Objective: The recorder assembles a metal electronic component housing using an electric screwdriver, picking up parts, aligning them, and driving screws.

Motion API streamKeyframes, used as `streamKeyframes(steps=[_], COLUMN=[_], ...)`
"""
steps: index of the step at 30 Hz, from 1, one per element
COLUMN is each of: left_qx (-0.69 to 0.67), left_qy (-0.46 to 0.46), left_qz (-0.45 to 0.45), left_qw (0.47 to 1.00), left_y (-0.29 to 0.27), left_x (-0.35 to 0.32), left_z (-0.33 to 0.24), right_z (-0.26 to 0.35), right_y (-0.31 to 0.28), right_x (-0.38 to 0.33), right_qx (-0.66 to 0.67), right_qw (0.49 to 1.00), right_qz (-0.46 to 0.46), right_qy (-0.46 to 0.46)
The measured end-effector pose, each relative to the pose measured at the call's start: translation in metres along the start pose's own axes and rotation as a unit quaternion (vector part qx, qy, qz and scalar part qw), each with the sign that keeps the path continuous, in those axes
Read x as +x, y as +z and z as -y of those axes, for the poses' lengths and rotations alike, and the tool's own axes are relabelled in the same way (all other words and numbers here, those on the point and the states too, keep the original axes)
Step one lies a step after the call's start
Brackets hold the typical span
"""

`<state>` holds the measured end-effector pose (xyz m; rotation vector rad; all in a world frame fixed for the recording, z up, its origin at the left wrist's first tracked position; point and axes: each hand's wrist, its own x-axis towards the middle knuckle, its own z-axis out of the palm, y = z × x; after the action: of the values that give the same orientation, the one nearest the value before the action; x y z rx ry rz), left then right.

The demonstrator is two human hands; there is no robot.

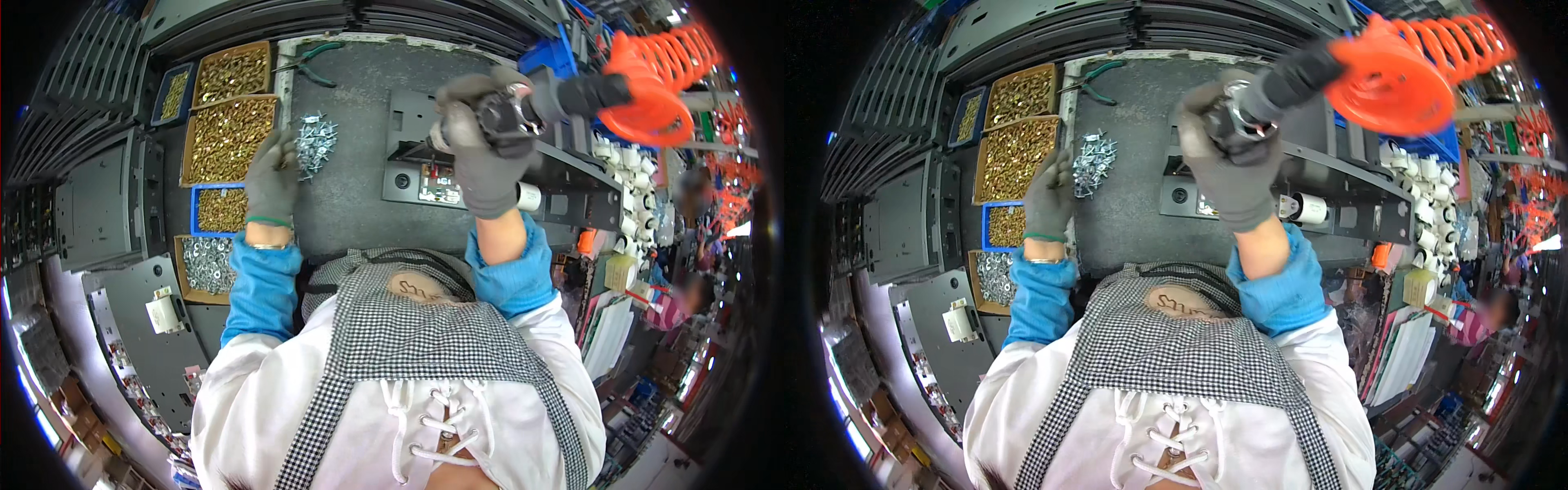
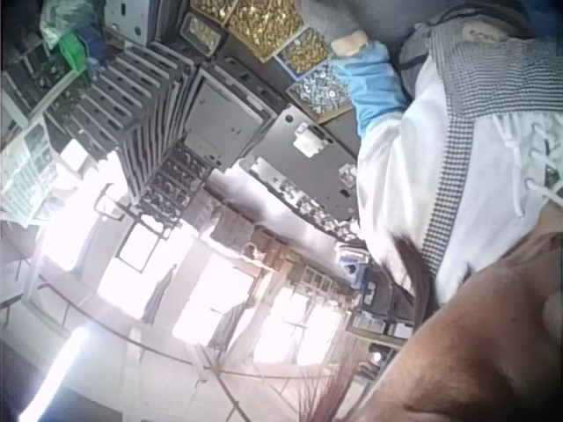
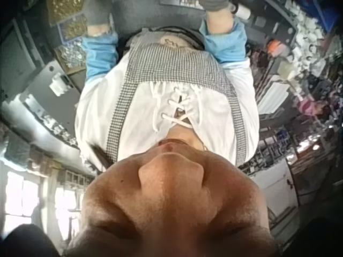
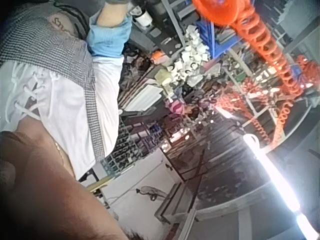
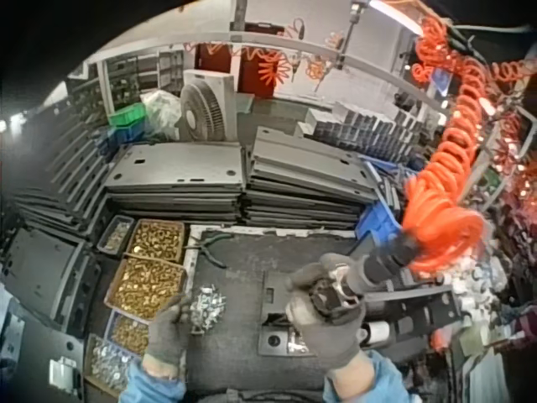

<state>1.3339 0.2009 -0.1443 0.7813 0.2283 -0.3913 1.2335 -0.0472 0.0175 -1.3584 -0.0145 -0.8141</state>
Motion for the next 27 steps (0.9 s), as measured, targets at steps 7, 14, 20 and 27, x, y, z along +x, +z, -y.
streamKeyframes(steps=[7, 14, 20, 27], left_qx=[-0.054, 0.145, 0.165, 0.099], left_qy=[-0.135, -0.262, -0.291, -0.295], left_qz=[0.006, 0.067, 0.048, -0.021], left_qw=[0.989, 0.952, 0.941, 0.950], left_y=[-0.008, 0.024, 0.040, 0.041], left_x=[-0.047, -0.087, -0.088, -0.088], left_z=[0.013, 0.062, 0.089, 0.108], right_z=[0.081, 0.142, 0.107, 0.076], right_y=[-0.015, -0.094, -0.147, -0.170], right_x=[-0.003, -0.042, -0.048, -0.051], right_qx=[0.083, -0.003, -0.214, -0.147], right_qw=[0.994, 0.983, 0.924, 0.946], right_qz=[0.075, -0.105, -0.243, -0.214], right_qy=[-0.020, -0.150, -0.205, -0.195])
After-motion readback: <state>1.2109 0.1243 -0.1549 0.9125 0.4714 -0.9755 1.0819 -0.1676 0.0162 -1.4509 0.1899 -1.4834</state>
